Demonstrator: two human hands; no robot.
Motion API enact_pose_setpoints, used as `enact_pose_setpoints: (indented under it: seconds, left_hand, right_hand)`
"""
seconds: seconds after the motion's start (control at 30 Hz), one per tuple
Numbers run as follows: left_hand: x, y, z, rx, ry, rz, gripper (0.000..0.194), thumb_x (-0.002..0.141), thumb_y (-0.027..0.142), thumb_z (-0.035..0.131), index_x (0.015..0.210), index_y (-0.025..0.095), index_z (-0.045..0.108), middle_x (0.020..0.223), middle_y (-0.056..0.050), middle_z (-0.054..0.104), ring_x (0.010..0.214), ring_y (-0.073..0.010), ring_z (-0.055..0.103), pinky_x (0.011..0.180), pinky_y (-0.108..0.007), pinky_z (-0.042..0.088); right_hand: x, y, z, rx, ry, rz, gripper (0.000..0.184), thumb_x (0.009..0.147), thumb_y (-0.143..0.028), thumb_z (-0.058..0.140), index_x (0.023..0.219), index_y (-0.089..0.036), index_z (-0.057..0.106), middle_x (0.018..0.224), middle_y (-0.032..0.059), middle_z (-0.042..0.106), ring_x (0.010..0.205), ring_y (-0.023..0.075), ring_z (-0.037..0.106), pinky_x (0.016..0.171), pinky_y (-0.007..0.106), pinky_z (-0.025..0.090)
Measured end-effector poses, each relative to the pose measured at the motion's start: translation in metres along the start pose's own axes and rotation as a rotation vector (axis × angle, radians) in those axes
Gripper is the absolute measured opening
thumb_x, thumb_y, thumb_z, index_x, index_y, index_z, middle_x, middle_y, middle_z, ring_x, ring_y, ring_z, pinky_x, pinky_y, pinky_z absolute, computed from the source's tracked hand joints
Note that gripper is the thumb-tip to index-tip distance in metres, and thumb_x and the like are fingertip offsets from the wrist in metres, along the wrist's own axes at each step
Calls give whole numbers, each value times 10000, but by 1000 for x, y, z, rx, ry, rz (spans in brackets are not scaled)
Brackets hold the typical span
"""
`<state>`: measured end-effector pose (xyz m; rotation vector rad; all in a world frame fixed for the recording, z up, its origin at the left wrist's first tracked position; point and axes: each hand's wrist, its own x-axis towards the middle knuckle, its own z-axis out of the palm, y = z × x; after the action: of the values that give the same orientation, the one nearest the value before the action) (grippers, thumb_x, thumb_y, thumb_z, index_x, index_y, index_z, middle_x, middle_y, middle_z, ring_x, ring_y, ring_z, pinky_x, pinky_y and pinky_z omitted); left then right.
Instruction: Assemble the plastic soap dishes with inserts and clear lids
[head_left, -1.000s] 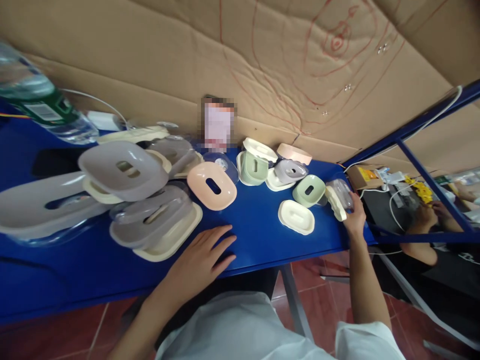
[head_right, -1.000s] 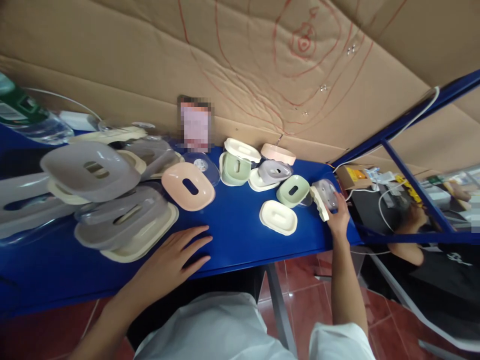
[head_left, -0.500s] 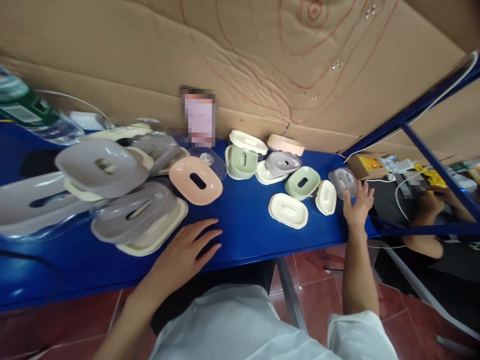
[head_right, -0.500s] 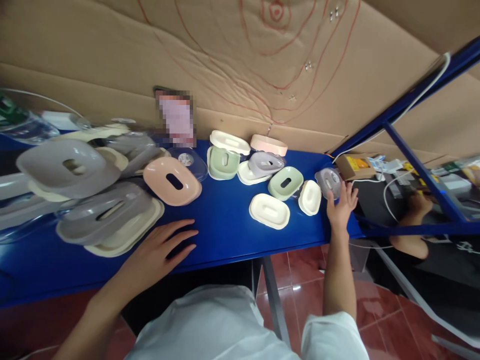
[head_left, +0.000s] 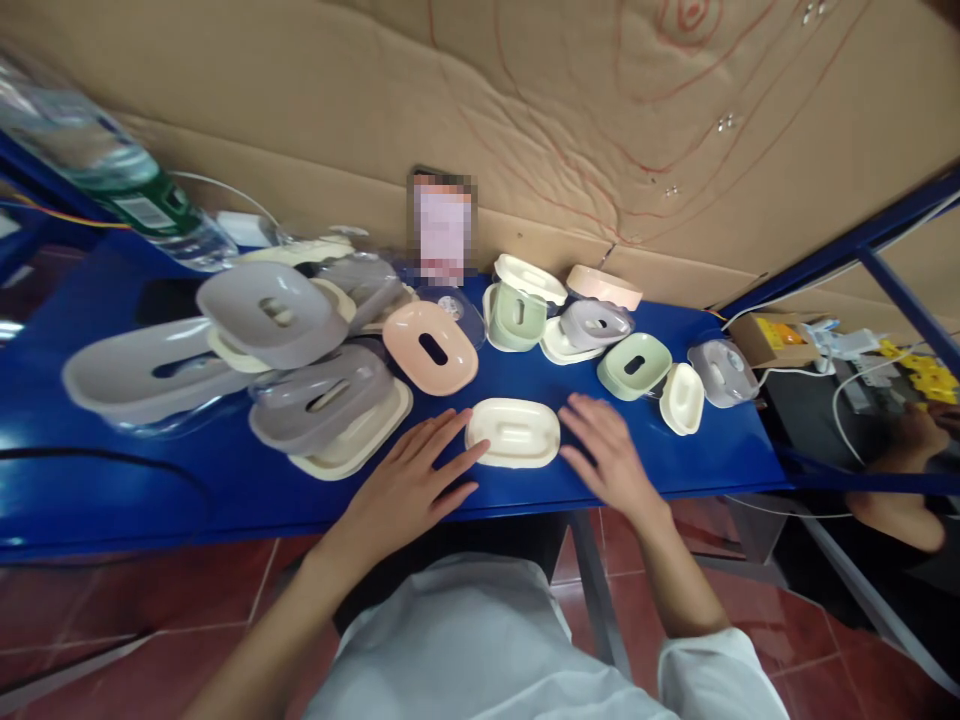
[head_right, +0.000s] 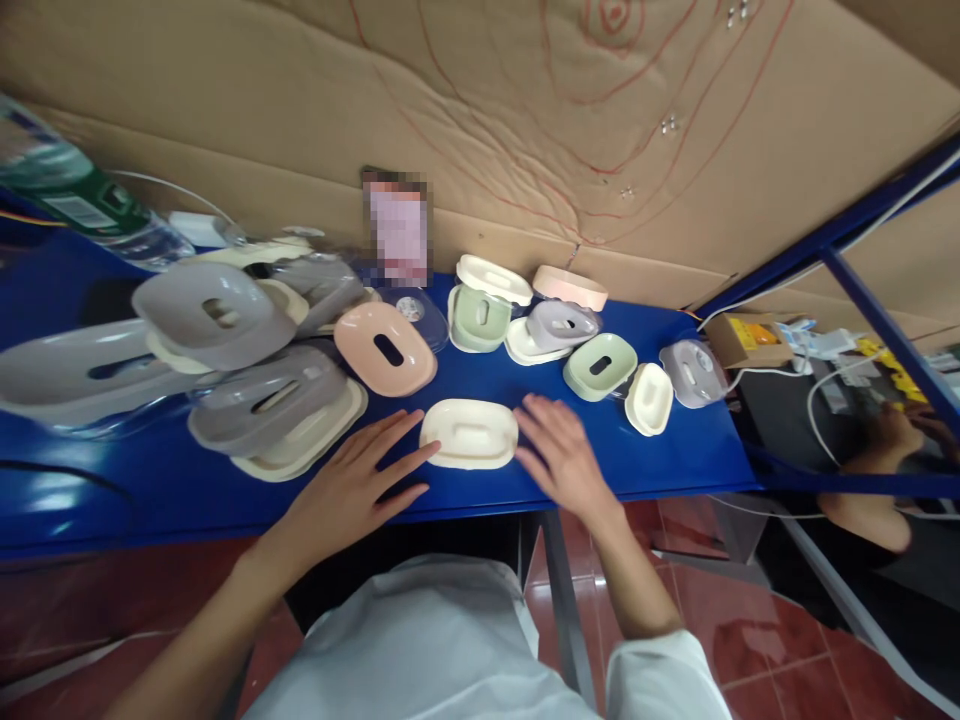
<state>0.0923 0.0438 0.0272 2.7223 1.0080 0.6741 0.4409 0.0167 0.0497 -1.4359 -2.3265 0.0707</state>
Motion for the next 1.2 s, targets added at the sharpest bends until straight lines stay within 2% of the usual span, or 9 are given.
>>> enact_pose_setpoints:
  seconds: [0.13,0.2,0.33,0.43,0.53,0.7,0.9,1.07,1.2]
  left_hand:
    - [2,1,-1,-36,-18,-37,372,1052,373,632,1401,253,669,1640,-152,526,1499,-356,529,1200,-554,497]
    - [2,1,-2,-59,-20,-67,333,1046,364,638,1357,253,684,1609,-150,555,1475,-350,551,1193,-552,506]
    - [-1,-1,-1,-122,-18,-102,275,1060,344,613,1302,240,691,1610,-147,541,1480,-339,550,1206,-535,509]
    - [-3,-4,-1,-241,-7,-180,275,1071,335,590,1323,253,662,1704,-129,410,1493,-312,546,1200,-488,530]
    - [-4,-7,-3,-345,-1,-256,469,1060,334,620,1514,291,512,1739,-123,346,1539,-303,497,1208,-483,528]
    - [-2,-7,-4,-345,3,-240,696,1061,326,630,1671,346,296,1775,-125,290,1569,-321,457,1226,-515,508]
    - [-3,-7,-1,-258,62,-169,250,1048,278,638,1296,254,655,1739,-126,362,1581,-333,435,1263,-550,465]
    - [-2,-8,-3,-252,51,-160,136,1051,265,616,1160,223,685,1659,-133,494,1521,-314,518,1251,-533,479]
    - [-1,-8,-5,-280,26,-172,154,1050,357,635,1114,224,678,1643,-135,501,1491,-309,547,1247,-520,481]
  right_hand:
    - [21,50,-4,-306,172,376,589,1075,-439,563,1600,-177,509,1557,199,608,1484,412,512,1246,690,312]
    - [23,58,-6,-330,169,417,478,1086,-417,532,1487,-178,627,1411,180,715,1352,381,623,1231,650,350]
    - [9,15,-13,-187,182,272,372,1094,-340,550,1449,-279,643,1381,89,745,1297,316,672,1268,603,316]
    - [-6,-33,-11,22,59,89,427,1068,-263,620,1481,-370,600,1431,23,728,1342,291,650,1293,609,265]
    - [-12,-56,-1,171,-74,-35,477,1067,-191,601,1507,-375,583,1466,8,710,1387,275,613,1256,584,358]
    - [1,-46,11,351,-124,-90,497,1057,-67,457,1468,-300,611,1555,57,635,1544,268,480,1236,573,465]
    - [18,-52,23,392,-150,-110,479,1032,-284,671,1496,-259,557,1528,125,613,1584,315,432,1314,655,361]
    - [21,-60,33,222,-166,-200,533,1059,-325,658,1575,-331,524,1513,94,641,1552,305,485,1335,650,313]
    - [21,-23,15,38,-79,-86,557,1089,-424,585,1625,-344,461,1607,99,572,1572,324,453,1325,661,294]
